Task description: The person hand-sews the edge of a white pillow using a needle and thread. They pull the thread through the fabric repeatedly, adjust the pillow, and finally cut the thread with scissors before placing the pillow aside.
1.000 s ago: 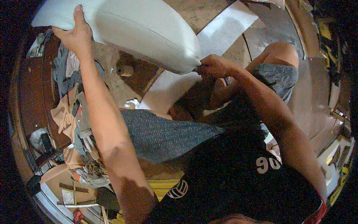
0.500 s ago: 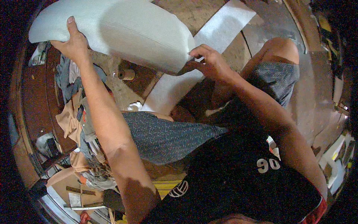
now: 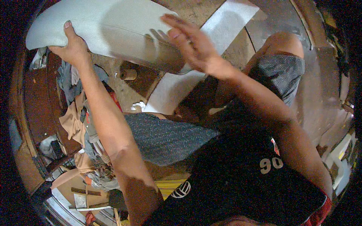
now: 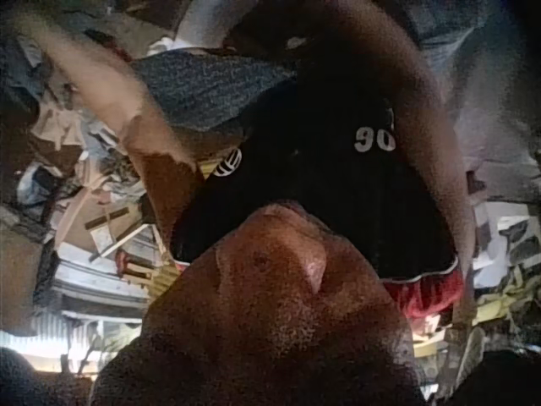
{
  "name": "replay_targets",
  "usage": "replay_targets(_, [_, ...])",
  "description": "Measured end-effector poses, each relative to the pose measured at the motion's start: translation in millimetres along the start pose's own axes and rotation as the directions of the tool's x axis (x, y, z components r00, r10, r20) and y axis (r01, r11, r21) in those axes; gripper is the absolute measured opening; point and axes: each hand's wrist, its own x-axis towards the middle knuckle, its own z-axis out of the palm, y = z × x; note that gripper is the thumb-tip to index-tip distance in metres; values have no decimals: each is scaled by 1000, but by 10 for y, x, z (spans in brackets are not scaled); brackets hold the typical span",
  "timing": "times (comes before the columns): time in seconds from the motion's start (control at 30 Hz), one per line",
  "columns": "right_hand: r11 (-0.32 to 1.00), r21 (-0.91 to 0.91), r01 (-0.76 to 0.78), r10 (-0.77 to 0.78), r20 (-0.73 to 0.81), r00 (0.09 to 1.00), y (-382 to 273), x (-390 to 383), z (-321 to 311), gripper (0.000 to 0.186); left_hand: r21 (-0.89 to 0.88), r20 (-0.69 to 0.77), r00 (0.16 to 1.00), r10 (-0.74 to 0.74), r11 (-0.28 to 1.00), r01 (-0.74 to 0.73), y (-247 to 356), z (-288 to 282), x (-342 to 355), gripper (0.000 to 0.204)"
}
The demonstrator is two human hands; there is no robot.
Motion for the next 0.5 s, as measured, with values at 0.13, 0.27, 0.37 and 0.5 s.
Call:
replay_targets(0.13, [998, -40, -50, 53, 66, 996, 911, -324, 433, 41, -61, 7, 1000, 10, 998, -9, -43, 71, -122, 74])
replay_targets(0.27, [972, -111, -206, 215, 83, 973, 1532, -562, 327, 51, -21, 10, 997, -80, 997, 80, 145, 108, -211, 84])
replay_targets(0.37, [904, 26, -427, 422, 106, 900, 1476, -503, 337, 64, 3, 39, 999, -29, 1000, 29, 227, 107, -264, 81])
replay_targets(0.5, [867, 75, -492, 492, 27, 870, 1608, -482, 278, 62, -8, 76, 994, -72, 997, 73, 285, 172, -420, 76])
